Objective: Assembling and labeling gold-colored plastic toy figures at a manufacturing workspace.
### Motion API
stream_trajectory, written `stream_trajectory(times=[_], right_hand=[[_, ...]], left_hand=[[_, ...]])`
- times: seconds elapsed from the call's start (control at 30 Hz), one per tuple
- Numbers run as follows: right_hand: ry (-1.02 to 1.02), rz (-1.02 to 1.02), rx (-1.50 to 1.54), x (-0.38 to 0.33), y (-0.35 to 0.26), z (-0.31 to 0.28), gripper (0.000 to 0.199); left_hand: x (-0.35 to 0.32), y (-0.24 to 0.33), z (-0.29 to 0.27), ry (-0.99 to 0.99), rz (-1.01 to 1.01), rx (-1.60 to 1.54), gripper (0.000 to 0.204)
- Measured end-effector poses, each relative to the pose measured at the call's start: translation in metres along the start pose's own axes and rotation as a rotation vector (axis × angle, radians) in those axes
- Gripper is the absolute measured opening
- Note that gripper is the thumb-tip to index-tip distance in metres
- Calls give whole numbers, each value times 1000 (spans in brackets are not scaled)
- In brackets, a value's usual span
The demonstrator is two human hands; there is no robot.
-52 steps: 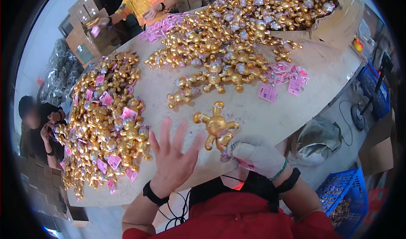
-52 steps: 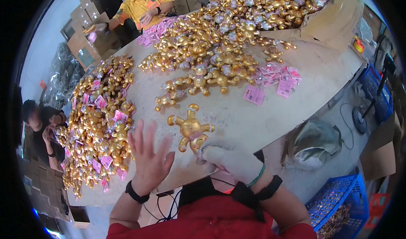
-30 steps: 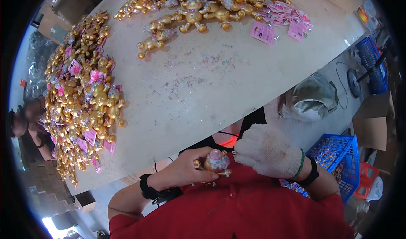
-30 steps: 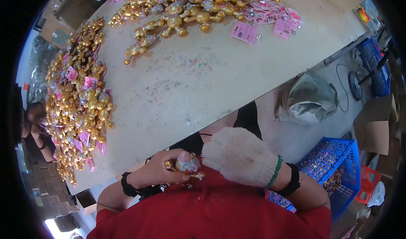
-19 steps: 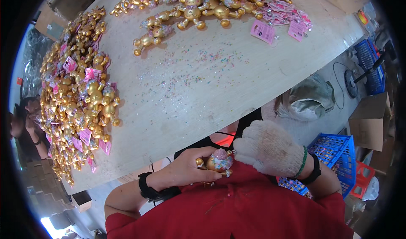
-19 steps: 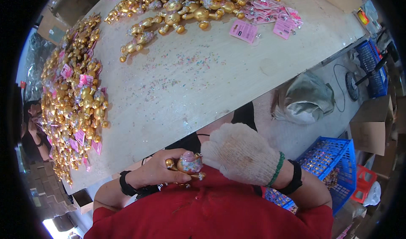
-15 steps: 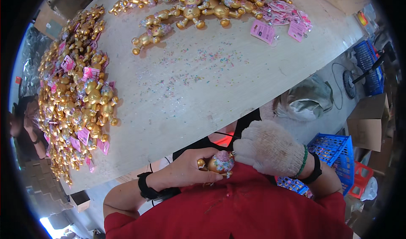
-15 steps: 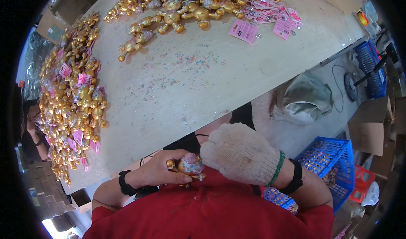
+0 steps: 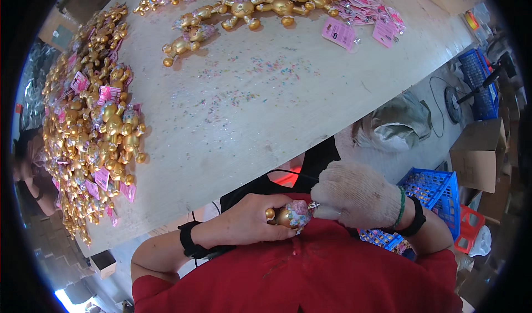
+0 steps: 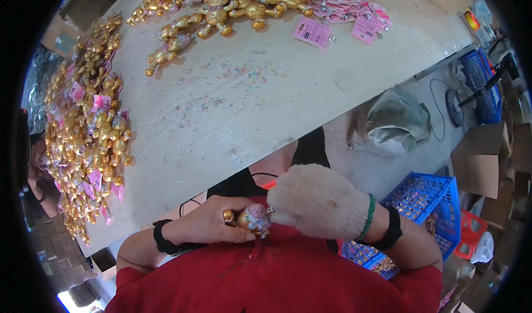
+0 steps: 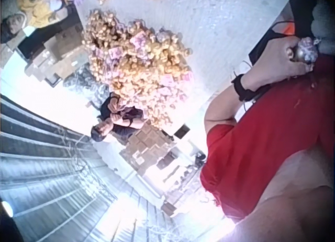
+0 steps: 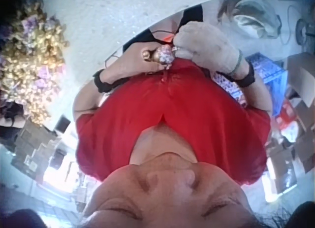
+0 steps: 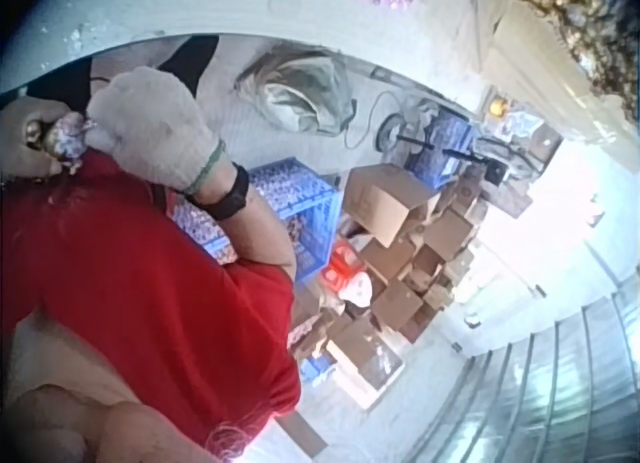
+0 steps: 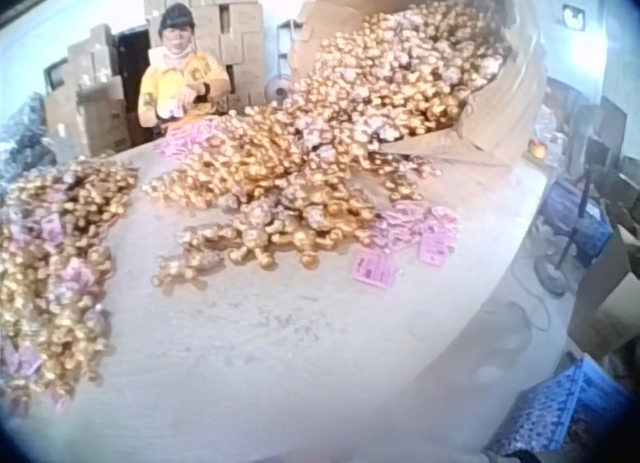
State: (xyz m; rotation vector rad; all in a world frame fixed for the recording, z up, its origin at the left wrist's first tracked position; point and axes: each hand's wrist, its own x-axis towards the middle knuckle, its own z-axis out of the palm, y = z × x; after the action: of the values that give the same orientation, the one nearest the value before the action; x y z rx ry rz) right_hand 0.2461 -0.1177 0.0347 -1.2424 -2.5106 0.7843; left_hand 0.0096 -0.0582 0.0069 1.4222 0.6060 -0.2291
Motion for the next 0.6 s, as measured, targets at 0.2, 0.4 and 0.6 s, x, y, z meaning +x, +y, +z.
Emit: stream_trajectory(times=[0.2,0.4,0.6], right_hand=[[2,-36,-11,-2,2,6,10],[-174,-12,-123,3,-4,0,7],[-275,-48,20,-4,4,17,9]], left_hand=[[2,-1,1,-10,1,25,47],[4,-10,10,54,76,36,39],[5,-12,17,50,117,141,38]])
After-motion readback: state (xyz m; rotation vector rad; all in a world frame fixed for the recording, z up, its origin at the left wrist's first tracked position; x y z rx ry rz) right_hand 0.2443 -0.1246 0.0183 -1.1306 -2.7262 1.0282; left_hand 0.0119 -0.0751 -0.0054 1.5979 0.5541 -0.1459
